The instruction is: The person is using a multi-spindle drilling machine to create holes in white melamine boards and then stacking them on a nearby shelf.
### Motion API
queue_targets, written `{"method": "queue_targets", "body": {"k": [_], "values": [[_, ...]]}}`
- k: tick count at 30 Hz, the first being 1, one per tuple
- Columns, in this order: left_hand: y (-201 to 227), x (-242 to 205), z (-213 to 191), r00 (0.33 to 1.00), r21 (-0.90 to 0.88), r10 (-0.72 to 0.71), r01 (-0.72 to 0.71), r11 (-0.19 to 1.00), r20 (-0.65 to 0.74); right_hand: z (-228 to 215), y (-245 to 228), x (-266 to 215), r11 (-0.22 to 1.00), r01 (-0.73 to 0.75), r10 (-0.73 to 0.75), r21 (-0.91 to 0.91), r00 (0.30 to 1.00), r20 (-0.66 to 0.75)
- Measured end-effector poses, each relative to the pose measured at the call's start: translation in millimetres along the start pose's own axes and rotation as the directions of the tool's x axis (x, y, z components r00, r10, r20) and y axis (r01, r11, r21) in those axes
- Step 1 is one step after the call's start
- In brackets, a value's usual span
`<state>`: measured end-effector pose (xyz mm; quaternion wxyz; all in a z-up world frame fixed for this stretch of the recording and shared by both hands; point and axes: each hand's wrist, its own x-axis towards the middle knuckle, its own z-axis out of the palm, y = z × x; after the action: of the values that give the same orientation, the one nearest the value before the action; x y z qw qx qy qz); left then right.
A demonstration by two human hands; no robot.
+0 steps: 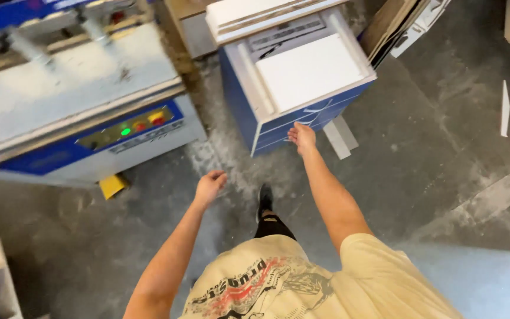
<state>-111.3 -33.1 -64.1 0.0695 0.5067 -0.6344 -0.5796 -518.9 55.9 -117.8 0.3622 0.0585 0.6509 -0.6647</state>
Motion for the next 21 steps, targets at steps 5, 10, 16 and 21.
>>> {"method": "queue_targets", "body": {"k": [5,10,16,21], "values": [[123,94,93,0.996,0.191,0.015,-0.033,0.981,0.093,-30,-58,148,0.999,-0.031,0.026,-0.017,0.976,-0.215],[208,160,149,0.996,0.211,-0.001,-0.018,0.977,0.092,-13,-127,138,0.990,-0.066,0.025,-0.123,0.950,-0.310],[240,198,177,0.996,0.117,-0.048,0.039,0.992,0.073,-14,-134,127,0.989,-0.067,0.017,-0.128,0.936,-0.353],[293,172,174,0.995,0.072,-0.091,0.088,0.994,0.037,-20,-128,136,0.954,-0.163,0.224,0.253,0.946,-0.233]]}}
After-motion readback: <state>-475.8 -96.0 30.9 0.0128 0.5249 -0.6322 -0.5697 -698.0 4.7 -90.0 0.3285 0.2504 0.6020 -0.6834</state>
